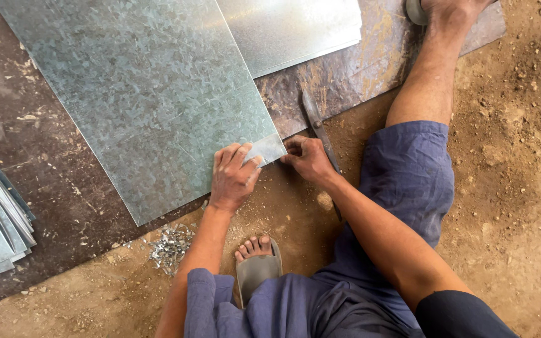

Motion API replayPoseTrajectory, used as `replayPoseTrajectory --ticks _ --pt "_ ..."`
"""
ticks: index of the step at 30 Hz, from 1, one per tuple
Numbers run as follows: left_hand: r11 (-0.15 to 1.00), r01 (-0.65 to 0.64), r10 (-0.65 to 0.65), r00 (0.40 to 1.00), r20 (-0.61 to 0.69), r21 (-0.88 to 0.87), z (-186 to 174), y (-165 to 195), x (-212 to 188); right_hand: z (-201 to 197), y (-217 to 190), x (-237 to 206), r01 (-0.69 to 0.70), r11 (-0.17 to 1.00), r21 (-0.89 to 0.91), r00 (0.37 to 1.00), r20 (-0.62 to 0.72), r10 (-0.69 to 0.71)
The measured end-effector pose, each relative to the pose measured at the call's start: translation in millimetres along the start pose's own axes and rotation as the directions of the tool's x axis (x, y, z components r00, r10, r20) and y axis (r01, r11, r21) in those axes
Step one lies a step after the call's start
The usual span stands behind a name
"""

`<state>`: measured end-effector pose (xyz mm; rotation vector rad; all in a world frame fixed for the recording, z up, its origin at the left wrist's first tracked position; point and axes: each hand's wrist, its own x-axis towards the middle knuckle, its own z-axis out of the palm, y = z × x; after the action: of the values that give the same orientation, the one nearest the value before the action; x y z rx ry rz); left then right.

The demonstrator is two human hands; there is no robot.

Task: The person sits on the ground and uses shears to trim the edges of rectangular metal sheets. They repeatedly pick up a sheet, cut along one edge, and place the trimmed sheet into a stack.

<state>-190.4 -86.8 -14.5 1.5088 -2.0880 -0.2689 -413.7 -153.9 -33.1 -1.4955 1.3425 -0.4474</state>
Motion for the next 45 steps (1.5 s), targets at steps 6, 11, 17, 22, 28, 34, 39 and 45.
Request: replayPoseTrajectory --ticks 6,11,17,22,28,34,39,45 --pt "1.0 -0.017 0.017 1.0 -0.008 -0.025 3.4 -1.6 -0.7 0.7 -0.6 1.0 -0.046 0.998 0.034 0.999 0.008 0.046" --pt "0.997 0.019 -0.016 0.999 0.05 -0.072 -0.4 -8.1 0.1 -0.8 -6.3 2.0 -0.047 0.998 -0.051 0.999 0.004 0.047" --pt "0.999 0.017 -0.015 0.998 0.055 -0.047 1.6 -7.5 -3.6 -3.0 -12.8 1.9 -0.015 0.999 -0.051 1.0 0.008 0.015" --pt "1.0 -0.005 0.006 0.999 0.038 -0.014 -0.5 -5.8 2.7 4.4 -11.1 3.9 -0.155 0.979 0.129 0.988 0.031 0.152" --pt "0.994 0.058 -0.037 0.977 -0.21 0.095 -22.2 44.7 -3.1 11.1 -16.6 6.6 -0.2 0.894 0.402 0.973 -0.027 0.23" --pt "-0.508 0.439 -0.487 0.563 0.667 -0.741 28.1 87.9 -13.2 -2.0 -32.9 -10.5 -0.244 0.846 0.474 0.962 0.006 0.274" --pt "-0.653 -0.045 -0.67 0.5 0.549 -0.756 64.8 56.8 -3.8 -4.8 -41.4 -13.7 -0.142 0.87 0.472 0.981 -0.05 0.188" --pt "-0.519 -0.048 -0.728 0.548 0.412 -0.854 77.6 48.2 -15.7 -37.1 -2.9 -69.7 -0.055 0.921 -0.387 0.856 -0.492 -0.156"
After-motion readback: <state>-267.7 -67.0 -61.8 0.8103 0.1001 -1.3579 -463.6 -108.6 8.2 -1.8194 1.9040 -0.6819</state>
